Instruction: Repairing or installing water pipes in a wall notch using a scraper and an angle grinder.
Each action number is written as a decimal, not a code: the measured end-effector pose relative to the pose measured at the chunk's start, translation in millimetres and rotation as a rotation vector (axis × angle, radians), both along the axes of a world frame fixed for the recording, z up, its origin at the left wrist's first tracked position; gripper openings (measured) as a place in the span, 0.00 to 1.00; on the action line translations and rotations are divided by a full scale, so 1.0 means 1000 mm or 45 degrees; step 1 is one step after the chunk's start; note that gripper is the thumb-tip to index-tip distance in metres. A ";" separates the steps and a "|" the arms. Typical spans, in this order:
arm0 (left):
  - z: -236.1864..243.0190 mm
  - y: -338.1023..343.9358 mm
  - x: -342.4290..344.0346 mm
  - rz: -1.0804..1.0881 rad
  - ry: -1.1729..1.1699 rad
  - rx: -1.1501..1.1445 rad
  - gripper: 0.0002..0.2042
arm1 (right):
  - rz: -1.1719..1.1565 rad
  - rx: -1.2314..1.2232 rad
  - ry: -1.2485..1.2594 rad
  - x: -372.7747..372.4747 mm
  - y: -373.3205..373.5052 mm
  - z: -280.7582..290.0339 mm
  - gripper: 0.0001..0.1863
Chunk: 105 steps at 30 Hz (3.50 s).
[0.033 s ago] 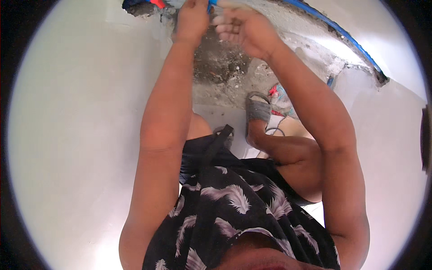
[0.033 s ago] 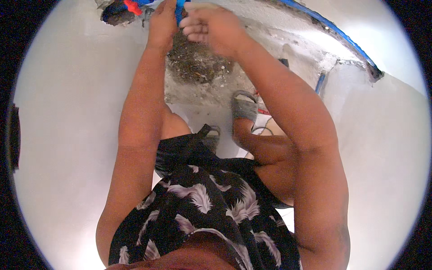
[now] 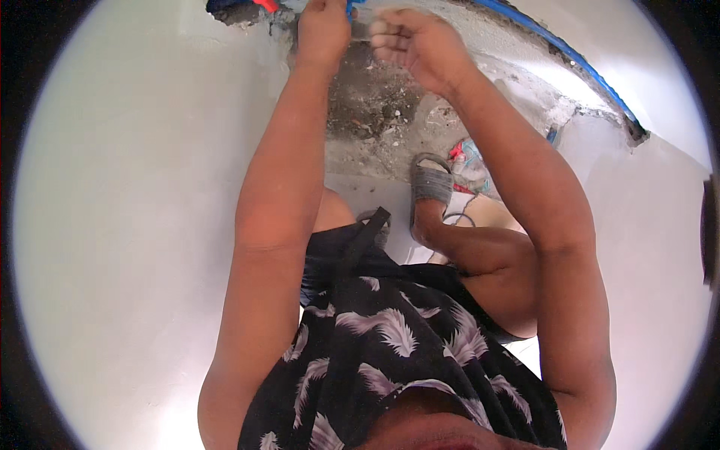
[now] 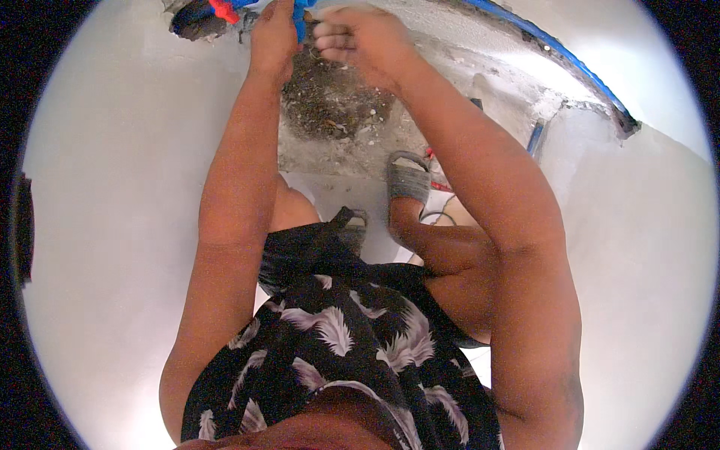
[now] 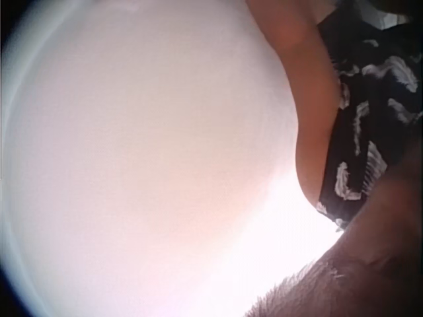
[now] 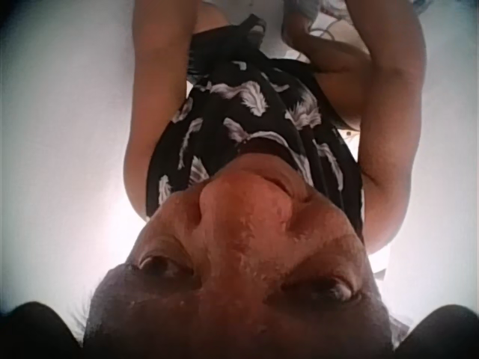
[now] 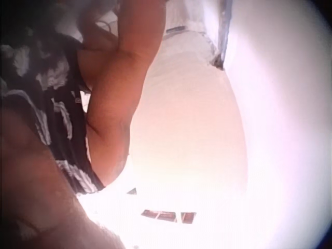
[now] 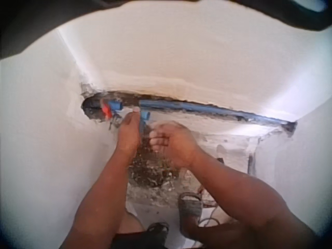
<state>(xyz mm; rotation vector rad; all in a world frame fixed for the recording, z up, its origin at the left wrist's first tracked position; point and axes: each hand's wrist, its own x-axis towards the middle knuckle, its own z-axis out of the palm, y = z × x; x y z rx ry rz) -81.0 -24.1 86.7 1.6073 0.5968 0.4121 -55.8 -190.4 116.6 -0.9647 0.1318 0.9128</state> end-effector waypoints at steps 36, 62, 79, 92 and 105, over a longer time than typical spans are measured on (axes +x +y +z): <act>0.002 0.030 0.003 0.038 -0.102 0.883 0.16 | -0.493 0.251 0.105 0.052 0.069 -0.016 0.20; 0.000 0.017 0.012 -0.008 0.128 0.540 0.18 | -0.362 0.328 0.036 0.055 0.062 -0.023 0.07; 0.014 0.017 -0.005 0.047 0.220 -0.454 0.14 | -0.343 0.262 0.091 0.051 0.060 -0.020 0.16; 0.032 0.039 0.012 -0.186 0.165 -0.474 0.14 | -0.351 0.402 0.072 0.052 0.059 -0.028 0.15; -0.004 0.050 0.016 -0.081 -0.154 0.922 0.16 | -0.400 0.350 0.040 0.050 0.067 -0.019 0.19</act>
